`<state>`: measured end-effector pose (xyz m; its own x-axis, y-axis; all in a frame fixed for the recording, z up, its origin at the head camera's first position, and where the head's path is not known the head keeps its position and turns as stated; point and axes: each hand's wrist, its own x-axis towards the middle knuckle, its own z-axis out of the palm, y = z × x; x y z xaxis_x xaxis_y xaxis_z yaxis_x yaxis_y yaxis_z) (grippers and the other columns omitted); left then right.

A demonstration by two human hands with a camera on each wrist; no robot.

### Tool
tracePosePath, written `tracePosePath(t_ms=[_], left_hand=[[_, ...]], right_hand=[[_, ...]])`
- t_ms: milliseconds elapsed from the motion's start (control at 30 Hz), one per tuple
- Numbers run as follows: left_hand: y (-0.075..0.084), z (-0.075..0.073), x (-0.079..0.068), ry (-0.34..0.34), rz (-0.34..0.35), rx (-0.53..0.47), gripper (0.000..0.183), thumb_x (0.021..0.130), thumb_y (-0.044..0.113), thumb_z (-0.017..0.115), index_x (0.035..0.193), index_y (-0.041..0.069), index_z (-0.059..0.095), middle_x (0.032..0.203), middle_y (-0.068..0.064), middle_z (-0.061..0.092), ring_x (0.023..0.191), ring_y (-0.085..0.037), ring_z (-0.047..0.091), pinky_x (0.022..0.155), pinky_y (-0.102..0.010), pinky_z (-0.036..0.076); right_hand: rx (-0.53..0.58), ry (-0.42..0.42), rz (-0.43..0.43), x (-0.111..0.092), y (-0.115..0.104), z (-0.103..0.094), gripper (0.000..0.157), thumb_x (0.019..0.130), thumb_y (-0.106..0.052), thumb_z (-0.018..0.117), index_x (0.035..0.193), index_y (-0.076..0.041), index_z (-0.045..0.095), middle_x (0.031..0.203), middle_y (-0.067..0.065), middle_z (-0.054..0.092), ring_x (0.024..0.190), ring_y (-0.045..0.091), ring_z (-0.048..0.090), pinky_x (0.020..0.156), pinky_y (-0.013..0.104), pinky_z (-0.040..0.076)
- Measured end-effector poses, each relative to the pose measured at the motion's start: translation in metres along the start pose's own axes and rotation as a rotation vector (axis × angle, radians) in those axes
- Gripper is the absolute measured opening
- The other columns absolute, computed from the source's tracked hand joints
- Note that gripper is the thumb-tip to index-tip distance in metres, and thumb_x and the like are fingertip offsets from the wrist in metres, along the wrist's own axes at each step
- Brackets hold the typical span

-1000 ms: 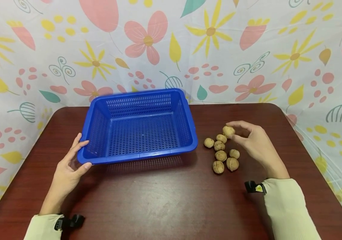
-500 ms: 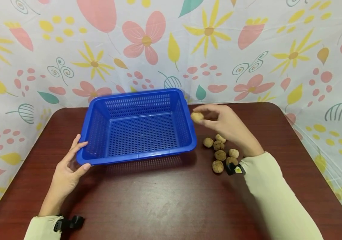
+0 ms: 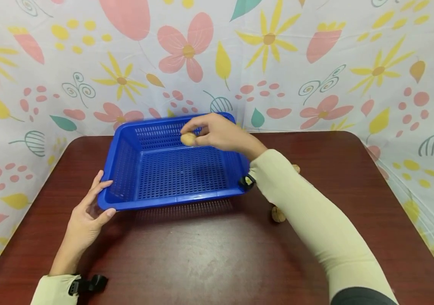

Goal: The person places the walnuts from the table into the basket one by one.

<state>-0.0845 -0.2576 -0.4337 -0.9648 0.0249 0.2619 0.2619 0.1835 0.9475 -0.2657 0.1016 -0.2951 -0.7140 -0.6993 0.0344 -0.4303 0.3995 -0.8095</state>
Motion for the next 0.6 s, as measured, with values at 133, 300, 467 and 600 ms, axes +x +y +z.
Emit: tracePosePath(t_ms=[133,300,467,600], left_hand=[[0.001,0.0,0.0,0.0,-0.003,0.008,0.064,0.091,-0.016,0.067,0.151,-0.004,0.048,0.177,-0.012,0.013,0.129,0.002,0.057,0.093,-0.012,0.054],[0.0,0.0,0.001,0.0,-0.009,-0.005,0.064,0.091,-0.016,0.067,0.151,-0.004,0.048,0.177,-0.01,0.013,0.13,0.002,0.056,0.094,-0.013,0.054],[0.0,0.001,0.001,0.0,-0.014,-0.01,0.064,0.091,-0.016,0.067,0.151,-0.004,0.048,0.177,-0.01,0.014,0.13,0.002,0.056,0.094,-0.013,0.054],[0.002,0.001,0.001,0.002,-0.014,-0.011,0.064,0.092,-0.016,0.067,0.151,-0.004,0.047,0.177,-0.011,0.013,0.131,0.002,0.055,0.095,-0.013,0.053]], right_hand=[[0.074,-0.061,0.025,0.027,0.001,0.011,0.031,0.097,-0.01,0.071,0.127,-0.015,0.074,0.139,0.002,0.067,0.119,0.025,0.071,0.097,0.04,0.059],[0.151,-0.129,0.027,0.054,0.005,0.03,0.033,0.096,-0.007,0.071,0.13,-0.012,0.073,0.139,0.004,0.065,0.112,0.025,0.071,0.093,0.037,0.06],[0.197,-0.221,0.014,0.076,0.012,0.052,0.037,0.097,-0.006,0.072,0.134,-0.006,0.07,0.138,0.008,0.067,0.104,0.024,0.073,0.095,0.044,0.06],[0.229,-0.301,0.009,0.091,0.012,0.066,0.039,0.096,-0.004,0.072,0.135,-0.003,0.069,0.143,0.009,0.065,0.106,0.024,0.074,0.1,0.052,0.057]])
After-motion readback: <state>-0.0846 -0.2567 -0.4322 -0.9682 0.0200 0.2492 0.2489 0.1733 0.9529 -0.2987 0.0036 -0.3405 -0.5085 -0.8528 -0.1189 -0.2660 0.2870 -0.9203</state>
